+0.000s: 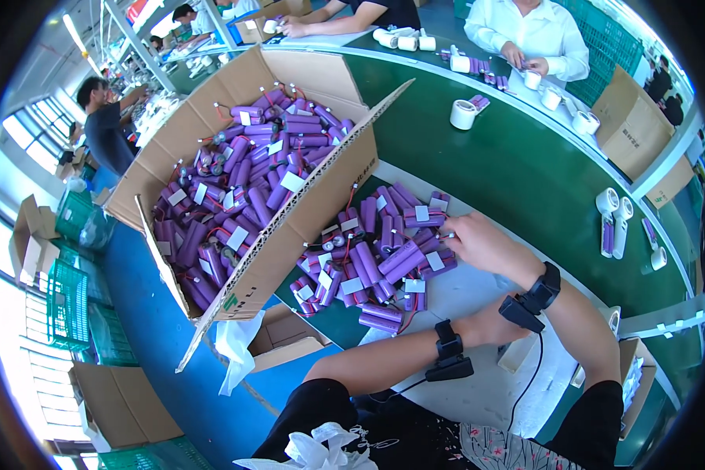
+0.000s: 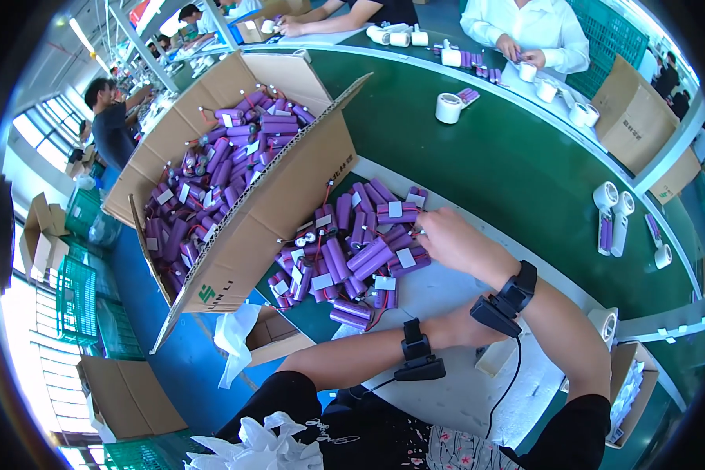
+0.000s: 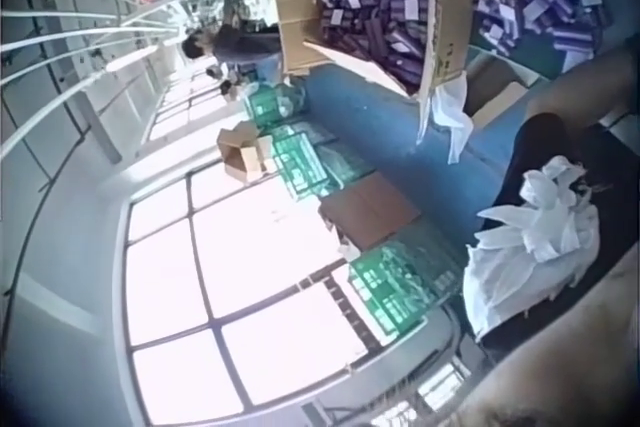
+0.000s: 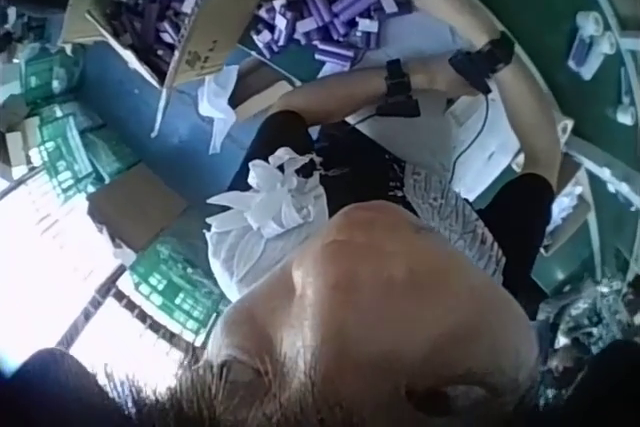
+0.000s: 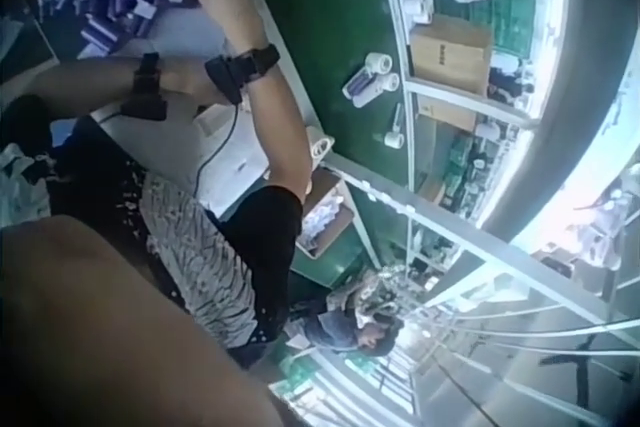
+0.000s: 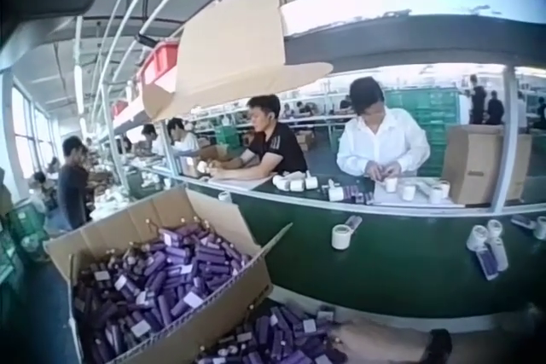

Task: The person assembles a handheld fan by plugging a battery pack into the circuit board and pressing it into the housing. They then fit the circuit board into its slot, test the device, and set it aside on the assembly line.

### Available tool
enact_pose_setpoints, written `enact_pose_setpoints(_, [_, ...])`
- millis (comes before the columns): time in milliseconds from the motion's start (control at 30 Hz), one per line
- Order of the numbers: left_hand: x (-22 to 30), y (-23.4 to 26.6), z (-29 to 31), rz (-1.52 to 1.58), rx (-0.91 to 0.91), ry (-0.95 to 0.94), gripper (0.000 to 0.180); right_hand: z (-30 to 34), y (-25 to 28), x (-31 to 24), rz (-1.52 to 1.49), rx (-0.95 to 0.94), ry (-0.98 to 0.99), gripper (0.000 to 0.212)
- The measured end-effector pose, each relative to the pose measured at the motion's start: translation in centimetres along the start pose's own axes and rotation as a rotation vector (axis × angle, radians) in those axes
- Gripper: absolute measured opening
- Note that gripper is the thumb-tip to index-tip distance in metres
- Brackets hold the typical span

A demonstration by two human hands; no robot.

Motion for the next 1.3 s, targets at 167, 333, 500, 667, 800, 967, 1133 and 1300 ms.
enact_pose_setpoints(167, [-0.1, -0.3, 0.2, -0.071, 0.037, -0.096, 0.016, -0.4, -0.3, -1.1, 0.164, -0.067, 0.06, 0.017])
enact_pose_setpoints(333, [0.8, 0.3, 0.0, 0.111, 0.053, -0.02, 0.012, 0.1, 3.8, -3.3, 0.009, 0.078, 0.045, 0.02])
enact_pose_setpoints(500, [1.5, 0.4, 0.0, -0.044, 0.003, -0.079, 0.019, 4.3, 9.8, -6.2, -0.364, 0.18, 0.004, 0.022])
enact_pose_setpoints(667, [1.8, 0.9, -0.2, -0.107, -0.058, 0.026, 0.016, 13.2, 13.3, -3.8, -0.75, 0.548, -0.029, 0.019])
enact_pose_setpoints(800, [2.3, 1.5, -0.5, 0.069, 0.036, 0.01, 0.014, 20.5, 10.1, 0.2, -1.027, 0.728, -0.38, 0.028])
enact_pose_setpoints(967, [2.1, 0.3, -0.5, -0.147, -0.046, -0.011, 0.018, 27.0, 3.5, 3.7, -1.189, 0.68, -0.759, 0.028])
enact_pose_setpoints(1133, [2.9, 0.1, -0.4, -0.188, -0.095, 0.05, 0.02, 28.9, 3.4, 4.2, -0.7, 0.568, -0.803, 0.014])
enact_pose_setpoints(1300, [2.6, 0.6, -0.2, -0.102, -0.263, 0.248, 0.025, 27.2, 2.2, 2.6, -0.43, 0.675, -0.722, 0.016])
Point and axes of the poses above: each hand's wrist, its own z-axis away from the middle knuckle, its own y-axis out of the back of the hand, x = y × z, the point moved 7 cm from there along -z, towards the middle knuckle, and after that the axes turned 3 degrees about z, right-handed, at the moved point
